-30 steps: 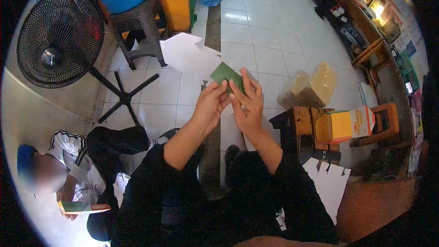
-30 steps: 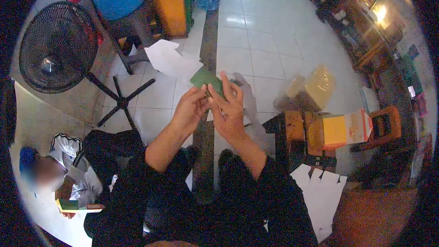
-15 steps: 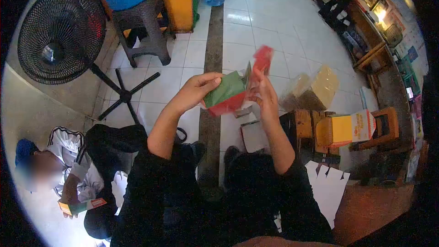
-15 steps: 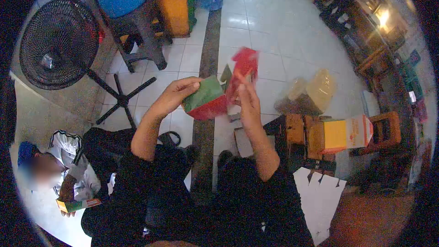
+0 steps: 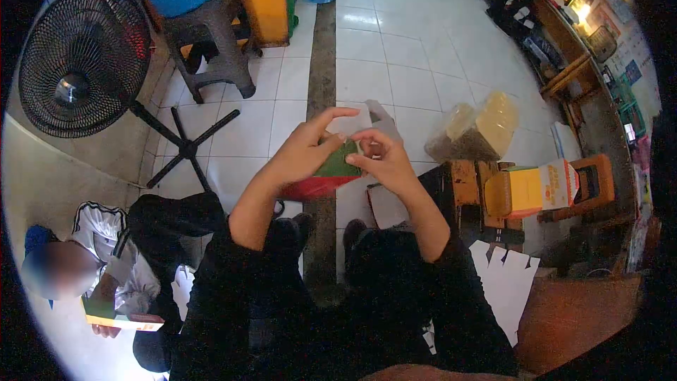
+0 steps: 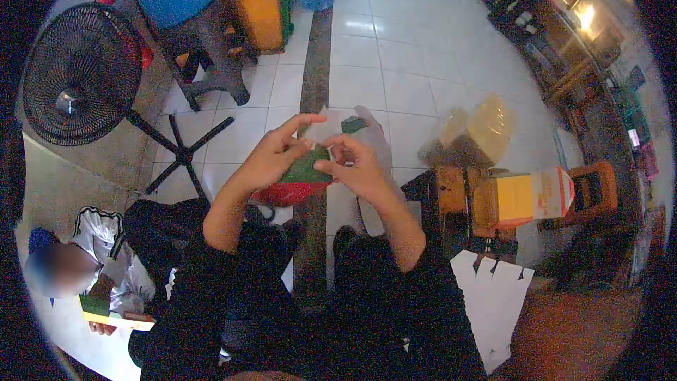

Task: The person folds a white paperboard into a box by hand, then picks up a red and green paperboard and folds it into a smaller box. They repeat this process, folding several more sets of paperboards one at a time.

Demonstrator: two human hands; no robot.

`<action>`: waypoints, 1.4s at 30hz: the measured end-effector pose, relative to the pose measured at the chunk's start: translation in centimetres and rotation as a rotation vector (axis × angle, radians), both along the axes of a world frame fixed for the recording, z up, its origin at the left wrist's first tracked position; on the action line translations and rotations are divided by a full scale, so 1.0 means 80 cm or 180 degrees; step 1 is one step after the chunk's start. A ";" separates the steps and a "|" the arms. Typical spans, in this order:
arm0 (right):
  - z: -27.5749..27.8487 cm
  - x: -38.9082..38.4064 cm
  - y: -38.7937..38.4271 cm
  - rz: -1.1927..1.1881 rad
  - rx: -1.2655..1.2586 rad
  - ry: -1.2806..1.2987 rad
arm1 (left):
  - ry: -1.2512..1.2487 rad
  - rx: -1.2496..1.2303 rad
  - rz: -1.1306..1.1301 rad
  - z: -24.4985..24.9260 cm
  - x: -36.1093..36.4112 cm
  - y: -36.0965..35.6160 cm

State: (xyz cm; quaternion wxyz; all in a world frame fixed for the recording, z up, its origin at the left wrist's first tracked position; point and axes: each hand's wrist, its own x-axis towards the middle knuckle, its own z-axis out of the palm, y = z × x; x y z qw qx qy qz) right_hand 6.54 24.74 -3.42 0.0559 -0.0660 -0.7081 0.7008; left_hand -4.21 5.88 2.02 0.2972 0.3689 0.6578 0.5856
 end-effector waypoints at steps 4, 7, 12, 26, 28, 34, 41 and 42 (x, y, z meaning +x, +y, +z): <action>-0.007 -0.010 -0.009 -0.1132 0.0844 0.0600 | 0.0031 0.0060 0.0051 0.000 -0.002 0.001; 0.002 -0.005 -0.015 -0.1027 0.0791 0.0528 | 0.0025 -0.0010 -0.0012 0.000 -0.002 0.002; 0.016 0.009 -0.019 0.0154 -0.0295 -0.0469 | 0.0162 0.0063 -0.0405 -0.013 -0.005 0.003; -0.015 -0.007 0.057 -0.1504 -0.0017 0.0095 | 0.1454 0.0002 0.3326 -0.106 -0.091 -0.001; -0.012 -0.009 0.064 -0.1662 -0.0674 -0.0152 | 0.0621 0.0000 0.2688 -0.088 -0.091 -0.006; -0.085 -0.025 0.082 -0.2074 0.2150 0.0086 | 0.1120 -0.0953 0.0633 -0.051 -0.039 -0.009; -0.067 -0.022 0.081 -0.0312 0.0015 0.0192 | 0.0994 -0.1004 -0.0746 -0.029 -0.003 0.004; -0.062 -0.019 0.076 -0.0376 -0.0347 0.0120 | 0.0973 -0.1155 -0.0807 -0.025 -0.003 0.005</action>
